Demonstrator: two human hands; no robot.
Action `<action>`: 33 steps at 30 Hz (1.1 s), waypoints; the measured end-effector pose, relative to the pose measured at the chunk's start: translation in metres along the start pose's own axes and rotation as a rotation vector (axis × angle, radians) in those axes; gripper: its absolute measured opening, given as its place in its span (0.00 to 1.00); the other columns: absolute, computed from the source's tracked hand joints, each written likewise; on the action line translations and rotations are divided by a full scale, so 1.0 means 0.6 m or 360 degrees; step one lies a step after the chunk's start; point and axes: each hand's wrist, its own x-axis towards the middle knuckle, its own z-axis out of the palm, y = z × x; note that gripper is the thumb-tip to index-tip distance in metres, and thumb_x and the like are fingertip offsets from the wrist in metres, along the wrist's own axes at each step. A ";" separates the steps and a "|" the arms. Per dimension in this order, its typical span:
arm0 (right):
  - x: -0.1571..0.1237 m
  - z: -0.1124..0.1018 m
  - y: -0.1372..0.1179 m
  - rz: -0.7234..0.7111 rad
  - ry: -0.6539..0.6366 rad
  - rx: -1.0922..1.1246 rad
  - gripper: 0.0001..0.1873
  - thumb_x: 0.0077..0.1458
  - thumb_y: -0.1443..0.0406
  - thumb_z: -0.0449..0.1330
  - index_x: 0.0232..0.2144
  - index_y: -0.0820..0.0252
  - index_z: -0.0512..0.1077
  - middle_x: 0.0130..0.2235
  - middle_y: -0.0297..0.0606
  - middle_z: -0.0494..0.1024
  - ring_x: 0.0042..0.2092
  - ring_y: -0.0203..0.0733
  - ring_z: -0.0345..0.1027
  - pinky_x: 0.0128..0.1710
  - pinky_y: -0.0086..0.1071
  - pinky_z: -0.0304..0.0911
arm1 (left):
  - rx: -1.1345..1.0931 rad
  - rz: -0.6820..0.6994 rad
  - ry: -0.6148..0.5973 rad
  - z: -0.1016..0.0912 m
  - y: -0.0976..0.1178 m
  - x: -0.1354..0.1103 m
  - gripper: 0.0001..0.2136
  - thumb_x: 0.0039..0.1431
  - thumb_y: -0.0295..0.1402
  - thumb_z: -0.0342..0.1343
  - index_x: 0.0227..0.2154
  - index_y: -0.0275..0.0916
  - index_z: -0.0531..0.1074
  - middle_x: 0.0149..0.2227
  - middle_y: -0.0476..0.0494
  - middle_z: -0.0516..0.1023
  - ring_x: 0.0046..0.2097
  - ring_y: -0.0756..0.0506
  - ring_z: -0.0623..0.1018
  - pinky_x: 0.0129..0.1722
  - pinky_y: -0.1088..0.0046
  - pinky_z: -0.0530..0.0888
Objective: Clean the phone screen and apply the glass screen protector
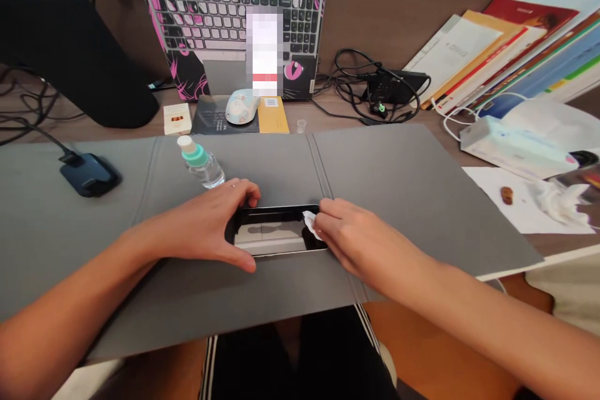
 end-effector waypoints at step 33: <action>0.183 0.025 -0.062 -0.0138 -0.0333 0.0203 0.10 0.65 0.76 0.57 0.34 0.57 0.66 0.35 0.33 0.64 0.33 0.38 0.56 0.33 0.33 0.52 | 0.0468 -0.0295 -0.0229 -0.029 0.011 -0.025 0.34 0.49 0.72 0.64 0.24 0.43 0.63 0.23 0.51 0.69 0.25 0.46 0.63 0.28 0.66 0.54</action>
